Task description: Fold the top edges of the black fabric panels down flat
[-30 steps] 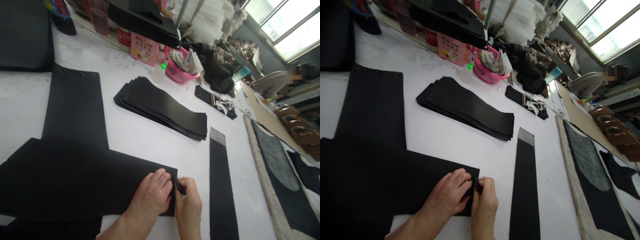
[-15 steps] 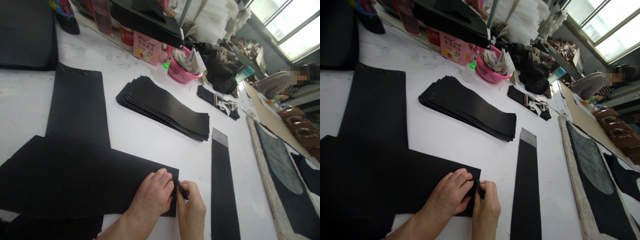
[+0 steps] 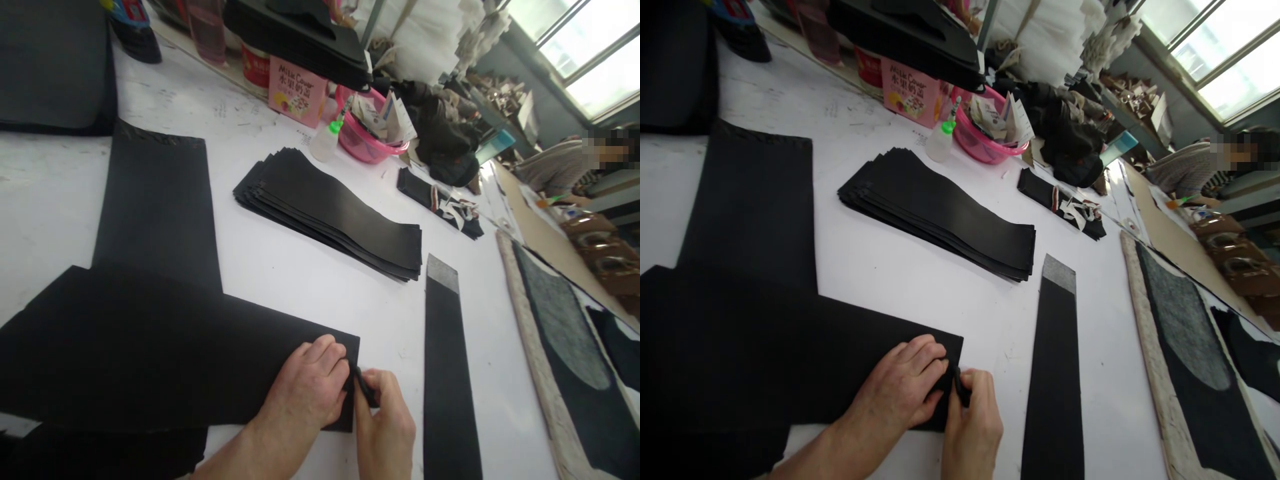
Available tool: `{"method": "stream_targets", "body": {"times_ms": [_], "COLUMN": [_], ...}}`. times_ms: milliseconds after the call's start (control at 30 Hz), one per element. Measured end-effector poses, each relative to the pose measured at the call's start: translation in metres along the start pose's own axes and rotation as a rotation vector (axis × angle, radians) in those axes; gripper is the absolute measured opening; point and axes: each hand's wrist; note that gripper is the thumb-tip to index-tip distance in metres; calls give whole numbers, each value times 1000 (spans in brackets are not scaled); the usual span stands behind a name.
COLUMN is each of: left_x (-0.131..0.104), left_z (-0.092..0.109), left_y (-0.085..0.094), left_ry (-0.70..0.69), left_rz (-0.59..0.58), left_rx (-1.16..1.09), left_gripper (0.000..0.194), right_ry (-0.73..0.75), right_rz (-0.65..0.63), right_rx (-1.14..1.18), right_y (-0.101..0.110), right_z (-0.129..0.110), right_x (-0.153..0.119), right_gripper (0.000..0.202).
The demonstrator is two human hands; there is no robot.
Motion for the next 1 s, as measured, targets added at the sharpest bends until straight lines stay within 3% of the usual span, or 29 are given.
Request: {"method": "stream_targets", "body": {"times_ms": [267, 600, 733, 900, 1000], "left_x": [3, 3, 3, 2, 2], "left_z": [0, 0, -1, 0, 0], "left_y": [-4, 2, 2, 1, 0], "left_ry": [7, 17, 26, 36, 30], "left_rz": [95, 19, -6, 23, 45], "left_rx": [78, 78, 38, 27, 31], "left_gripper": [24, 26, 30, 32, 33], "right_ry": [-86, -120, -190, -128, -125], "right_rz": [-51, -65, -97, -109, -70], "right_rx": [1, 151, 316, 196, 137], "right_y": [-4, -6, 7, 8, -1], "right_z": [-11, -18, -10, -2, -5], "right_x": [16, 52, 37, 5, 3], "right_gripper": [13, 14, 23, 19, 18]}}
Point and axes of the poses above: each hand's wrist, its own x-axis towards the middle knuckle, its own y-axis out of the back of the hand, z = x × y, and after that the axes turned 6 degrees about -y, right-handed
